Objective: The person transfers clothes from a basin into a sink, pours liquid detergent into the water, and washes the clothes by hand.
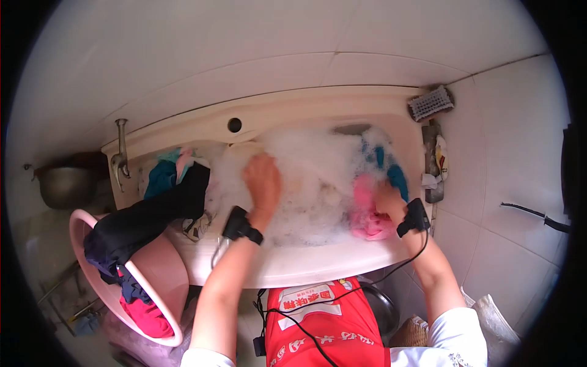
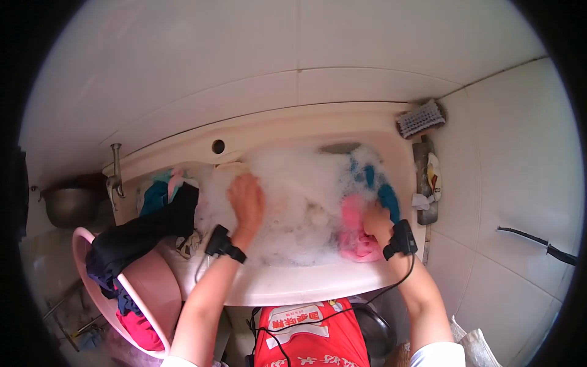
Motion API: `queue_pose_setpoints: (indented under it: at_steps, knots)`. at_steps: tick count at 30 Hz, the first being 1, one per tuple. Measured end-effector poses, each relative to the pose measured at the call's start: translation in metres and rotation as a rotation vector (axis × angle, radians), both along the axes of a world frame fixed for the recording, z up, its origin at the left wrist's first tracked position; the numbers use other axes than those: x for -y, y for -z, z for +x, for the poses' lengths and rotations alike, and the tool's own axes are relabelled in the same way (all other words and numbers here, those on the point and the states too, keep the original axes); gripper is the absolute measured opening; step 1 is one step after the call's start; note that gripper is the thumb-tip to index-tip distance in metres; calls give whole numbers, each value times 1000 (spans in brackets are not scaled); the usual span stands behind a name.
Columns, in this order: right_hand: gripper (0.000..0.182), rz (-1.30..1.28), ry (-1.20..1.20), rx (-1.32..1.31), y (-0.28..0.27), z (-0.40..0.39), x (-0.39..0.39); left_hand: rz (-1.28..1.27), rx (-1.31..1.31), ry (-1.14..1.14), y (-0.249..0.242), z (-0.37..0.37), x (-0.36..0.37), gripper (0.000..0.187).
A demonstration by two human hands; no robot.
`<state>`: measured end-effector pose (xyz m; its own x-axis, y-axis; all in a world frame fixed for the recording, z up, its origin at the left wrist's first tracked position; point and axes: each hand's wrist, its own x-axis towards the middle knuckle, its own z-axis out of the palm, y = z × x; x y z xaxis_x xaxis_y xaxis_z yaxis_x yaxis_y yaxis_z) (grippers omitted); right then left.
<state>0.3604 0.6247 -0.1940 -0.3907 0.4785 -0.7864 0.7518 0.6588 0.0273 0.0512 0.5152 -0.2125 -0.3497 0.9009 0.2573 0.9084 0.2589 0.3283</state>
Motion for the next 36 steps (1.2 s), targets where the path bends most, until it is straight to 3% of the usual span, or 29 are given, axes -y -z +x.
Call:
queue_pose_setpoints:
  at_steps: [2,4,6,8,10,12,13,15,16,18,24,27,31,33,34,36]
  knots:
    - [25,-60,179,-64,-25,-53,-16,-59,-112,5,-3,-38,10,35]
    - [38,125,178,-341,-9,-101,-10,-119,-60,57,12,-52,21,38]
    - [34,371,85,-1070,15,-142,16,-165,-16,110,26,-56,26,41]
    - [33,367,77,-1024,30,-155,38,-426,98,179,39,-51,37,40]
    - [32,360,58,-931,42,-163,60,-698,3,229,129,-54,74,40]
    - [32,349,36,-832,66,-163,80,-1036,344,105,296,-53,122,38]
    - [33,278,-112,-732,163,-146,94,-1040,351,106,339,-61,157,38]
    - [36,109,-404,-569,339,-117,119,-636,-399,383,385,-87,212,34]
    - [36,38,-182,-634,273,-109,104,-671,-392,373,355,-82,205,34]
    - [36,6,-11,-688,209,-101,85,-712,-391,344,315,-72,178,33]
    - [37,22,-31,-627,161,-91,107,-640,-811,252,336,-44,98,30]
    - [37,-4,31,-591,140,-113,98,-741,420,-39,136,-39,55,38]
    - [38,-229,157,-435,85,-133,72,-664,644,15,45,-32,57,56]
    - [37,-310,446,-886,40,-130,65,-516,1109,-225,-5,-35,59,60]
    - [37,-315,447,-882,12,-133,62,-521,1111,-228,-26,-36,60,60]
    - [38,-345,440,-946,-41,-142,53,-520,763,-315,-64,-39,61,55]
